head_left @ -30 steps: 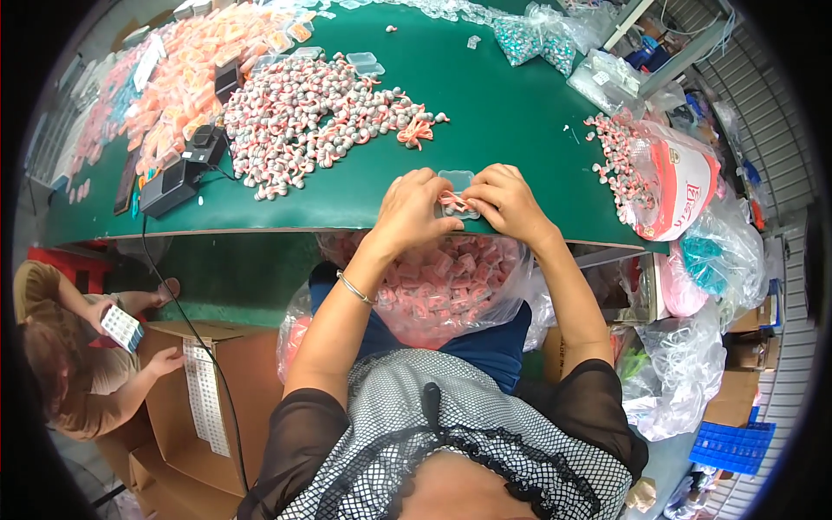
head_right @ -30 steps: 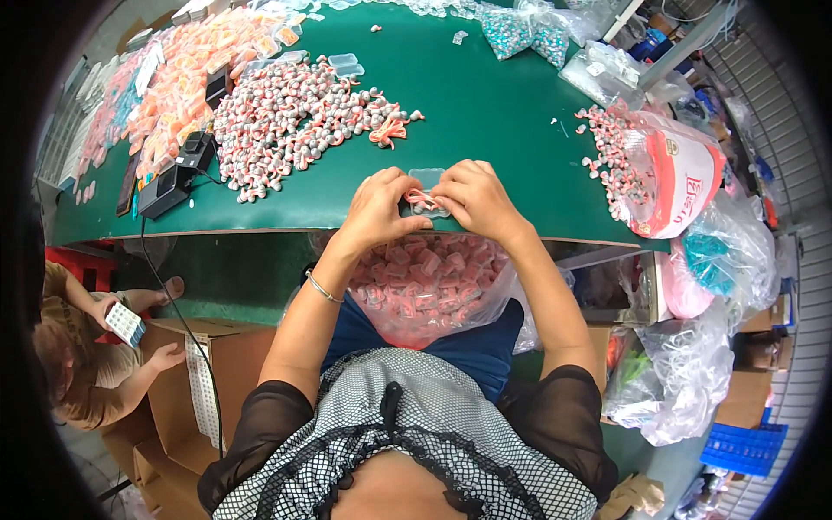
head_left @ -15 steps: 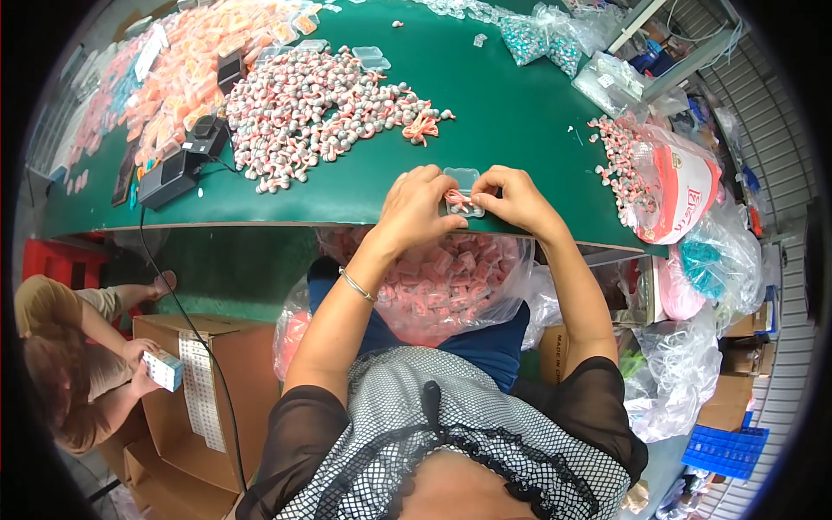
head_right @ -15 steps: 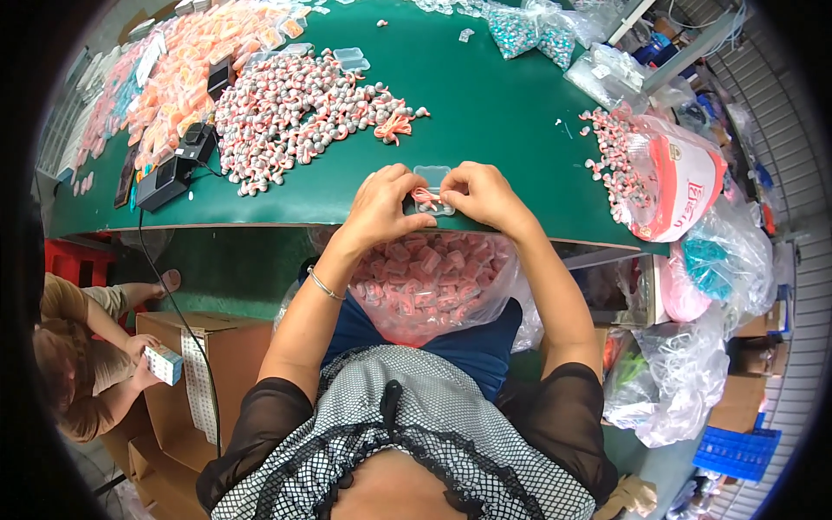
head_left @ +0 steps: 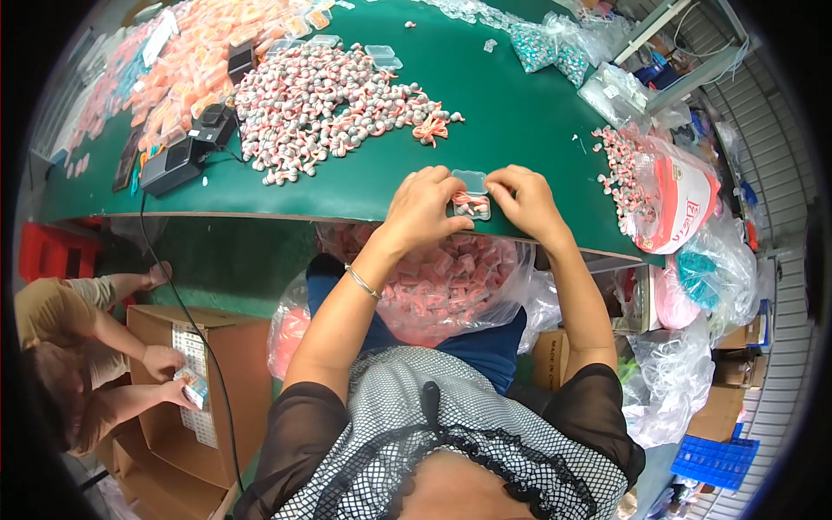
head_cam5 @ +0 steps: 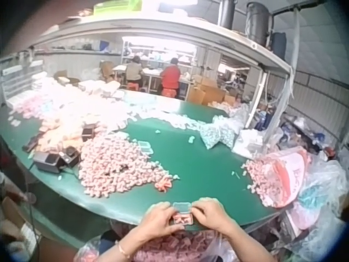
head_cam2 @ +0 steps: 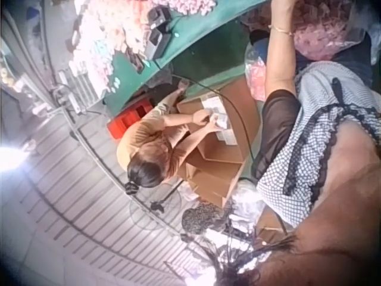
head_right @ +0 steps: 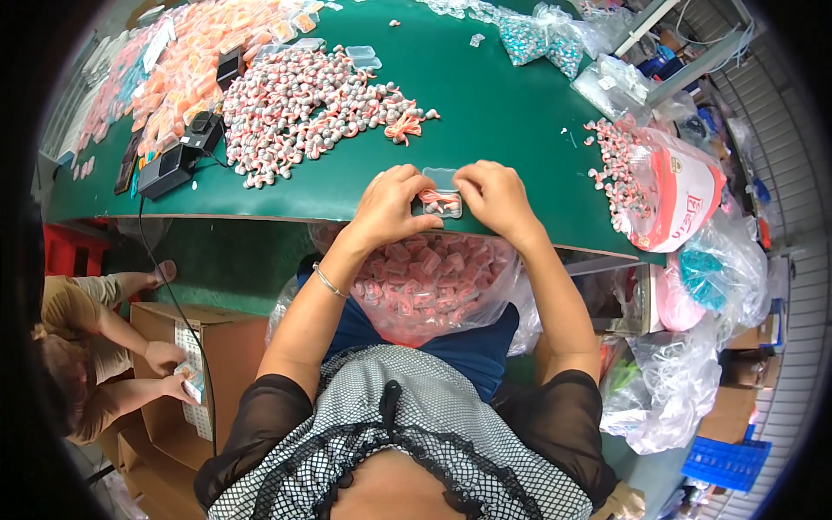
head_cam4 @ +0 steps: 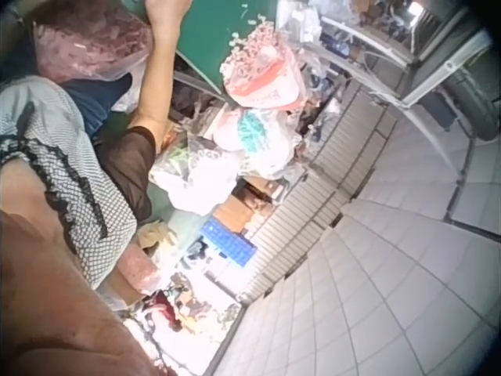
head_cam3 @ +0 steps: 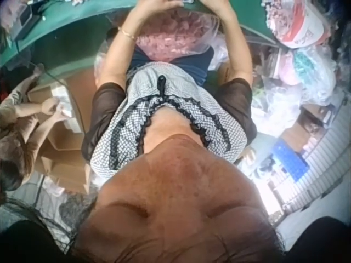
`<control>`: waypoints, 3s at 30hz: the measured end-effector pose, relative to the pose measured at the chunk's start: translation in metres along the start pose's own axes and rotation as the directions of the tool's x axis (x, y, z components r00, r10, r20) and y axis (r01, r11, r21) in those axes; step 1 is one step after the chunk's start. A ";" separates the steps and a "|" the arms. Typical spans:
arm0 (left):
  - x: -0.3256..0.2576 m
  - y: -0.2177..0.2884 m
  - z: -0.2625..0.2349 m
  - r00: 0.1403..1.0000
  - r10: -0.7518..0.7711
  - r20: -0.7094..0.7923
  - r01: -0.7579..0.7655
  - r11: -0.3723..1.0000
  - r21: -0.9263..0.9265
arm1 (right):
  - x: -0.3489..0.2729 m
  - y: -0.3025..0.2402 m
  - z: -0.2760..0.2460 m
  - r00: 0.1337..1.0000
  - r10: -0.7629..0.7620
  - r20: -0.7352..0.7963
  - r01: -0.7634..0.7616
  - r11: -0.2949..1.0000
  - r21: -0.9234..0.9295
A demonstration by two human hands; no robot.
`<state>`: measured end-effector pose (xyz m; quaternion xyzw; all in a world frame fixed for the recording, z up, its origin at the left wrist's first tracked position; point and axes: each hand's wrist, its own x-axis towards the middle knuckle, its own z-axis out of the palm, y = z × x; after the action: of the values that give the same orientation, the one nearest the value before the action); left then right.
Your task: Packing small pink items into clear plastic containers.
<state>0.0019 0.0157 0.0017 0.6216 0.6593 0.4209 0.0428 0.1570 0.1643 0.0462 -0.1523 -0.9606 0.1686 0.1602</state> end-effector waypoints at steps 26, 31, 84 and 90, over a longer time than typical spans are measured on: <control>-0.013 0.012 0.001 0.982 -0.169 -0.088 0.174 0.984 0.049 | -0.045 -0.013 0.047 0.855 -0.079 -0.513 0.180 0.972 0.150; -0.015 0.019 0.011 0.947 -0.241 -0.214 0.257 0.965 0.048 | -0.045 -0.017 0.050 0.843 -0.078 -0.532 0.192 0.968 0.162; -0.080 0.033 0.020 0.994 -0.033 -0.108 0.016 0.987 -0.159 | 0.153 0.004 0.025 0.941 -0.239 -0.240 0.276 0.951 0.135; -0.118 -0.020 0.118 0.896 -0.238 0.376 0.227 0.971 0.072 | 0.252 0.042 0.101 0.994 -0.012 -0.110 -0.009 0.983 -0.181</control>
<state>0.0814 -0.0237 -0.1411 0.6090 0.7131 0.2749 0.2122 -0.0969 0.2621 0.0051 -0.1746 -0.9617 0.0718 0.1989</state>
